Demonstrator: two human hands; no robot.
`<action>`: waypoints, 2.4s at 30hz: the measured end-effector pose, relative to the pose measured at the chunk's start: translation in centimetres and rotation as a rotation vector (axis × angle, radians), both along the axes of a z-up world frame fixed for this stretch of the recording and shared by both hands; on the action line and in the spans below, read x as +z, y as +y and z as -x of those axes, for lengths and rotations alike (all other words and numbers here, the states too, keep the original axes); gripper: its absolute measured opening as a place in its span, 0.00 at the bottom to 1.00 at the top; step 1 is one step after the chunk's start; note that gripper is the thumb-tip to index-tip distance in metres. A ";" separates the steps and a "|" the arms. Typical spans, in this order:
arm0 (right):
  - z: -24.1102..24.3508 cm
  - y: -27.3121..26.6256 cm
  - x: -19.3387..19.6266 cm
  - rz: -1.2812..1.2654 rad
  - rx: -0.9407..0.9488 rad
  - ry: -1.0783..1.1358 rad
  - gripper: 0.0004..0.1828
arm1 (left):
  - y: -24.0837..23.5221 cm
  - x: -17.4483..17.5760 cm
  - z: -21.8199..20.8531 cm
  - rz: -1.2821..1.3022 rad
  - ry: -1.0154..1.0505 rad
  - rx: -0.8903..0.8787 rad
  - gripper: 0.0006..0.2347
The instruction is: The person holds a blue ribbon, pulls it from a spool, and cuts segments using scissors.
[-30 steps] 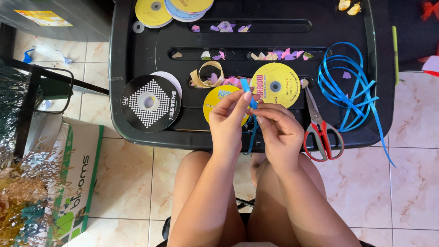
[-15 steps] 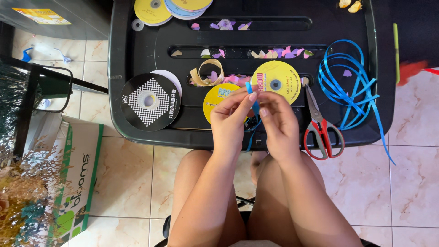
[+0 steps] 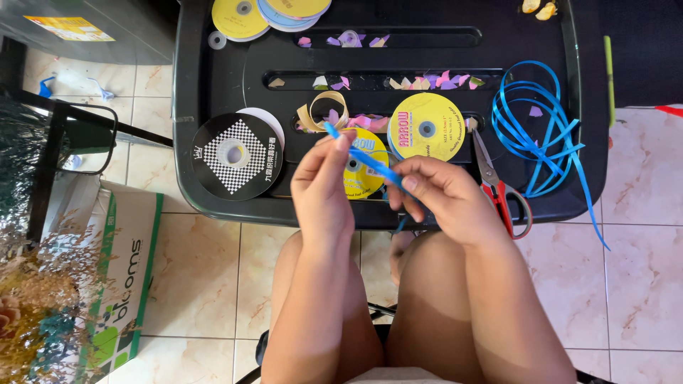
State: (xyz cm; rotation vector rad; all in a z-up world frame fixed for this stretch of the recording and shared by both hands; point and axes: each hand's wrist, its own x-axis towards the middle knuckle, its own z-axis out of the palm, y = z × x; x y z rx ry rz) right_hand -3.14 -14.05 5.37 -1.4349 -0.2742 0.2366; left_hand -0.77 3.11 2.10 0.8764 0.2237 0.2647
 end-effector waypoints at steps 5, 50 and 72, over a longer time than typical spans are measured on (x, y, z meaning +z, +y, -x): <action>-0.1 -2.5 2.1 0.087 0.090 -0.022 0.07 | 5.7 3.3 0.9 0.134 0.018 0.149 0.04; -1.8 -1.5 6.5 0.718 0.350 -0.490 0.07 | 7.4 10.9 6.8 -1.390 -0.247 -0.245 0.13; 7.5 -11.8 -8.7 1.431 -0.555 -0.110 0.34 | 4.3 7.1 5.4 -0.926 -0.147 -0.955 0.07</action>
